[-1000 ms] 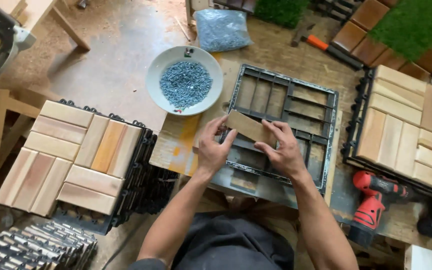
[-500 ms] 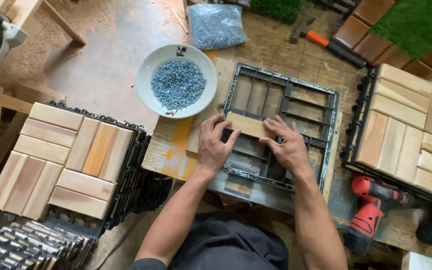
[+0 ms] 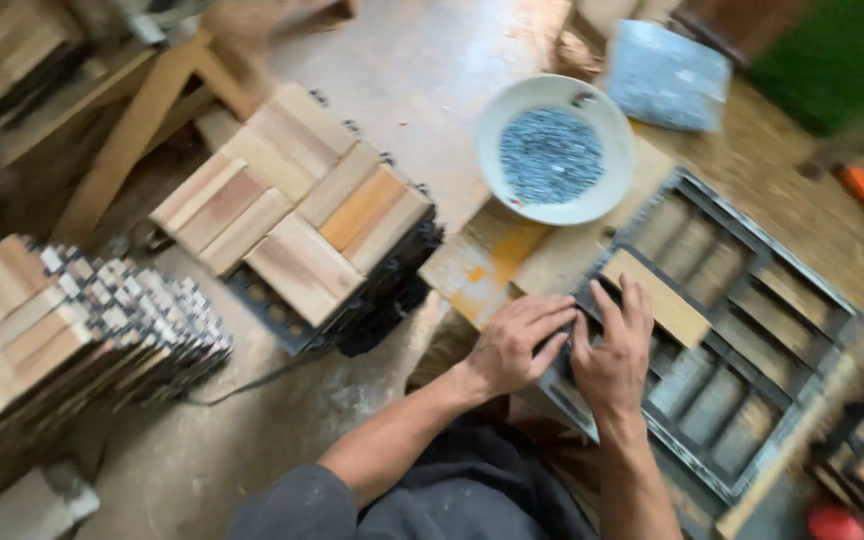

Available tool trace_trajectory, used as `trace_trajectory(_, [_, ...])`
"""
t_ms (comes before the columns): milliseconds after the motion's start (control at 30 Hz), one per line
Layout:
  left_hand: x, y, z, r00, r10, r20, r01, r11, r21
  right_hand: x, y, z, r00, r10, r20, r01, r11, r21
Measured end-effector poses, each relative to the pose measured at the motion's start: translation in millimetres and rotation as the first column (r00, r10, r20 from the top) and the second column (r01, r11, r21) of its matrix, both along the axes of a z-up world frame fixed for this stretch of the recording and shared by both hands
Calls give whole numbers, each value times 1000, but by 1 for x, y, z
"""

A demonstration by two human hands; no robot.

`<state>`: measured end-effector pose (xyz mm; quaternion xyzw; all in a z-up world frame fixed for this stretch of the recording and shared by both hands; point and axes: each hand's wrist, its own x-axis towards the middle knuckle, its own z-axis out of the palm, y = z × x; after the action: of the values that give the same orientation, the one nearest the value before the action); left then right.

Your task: Assembling wooden deck tiles by placing wood slats into a plastic base and securing them with screws using a power drill.

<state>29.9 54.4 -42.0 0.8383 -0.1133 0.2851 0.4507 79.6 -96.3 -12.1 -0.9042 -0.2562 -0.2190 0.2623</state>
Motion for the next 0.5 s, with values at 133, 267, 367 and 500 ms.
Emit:
trace_trajectory(133, [-68,79,16,939,344,-6,-341,928,-149,-28,101,-5,947,321,-7,-319,943,94])
trace_trajectory(267, [-125,163,2,694,716,74,-719,694,21,-60,204,-17,852,518,-80,-505,852,142])
trace_trajectory(367, [-148,208,-8,552,831,68,-833,545,93,-82,264,-20,828,519,-213,-529,849,13])
trace_trajectory(500, [-155,232,-22,517,854,-57,-856,513,-67,-92,295,9,877,334,-346,-433,862,-264])
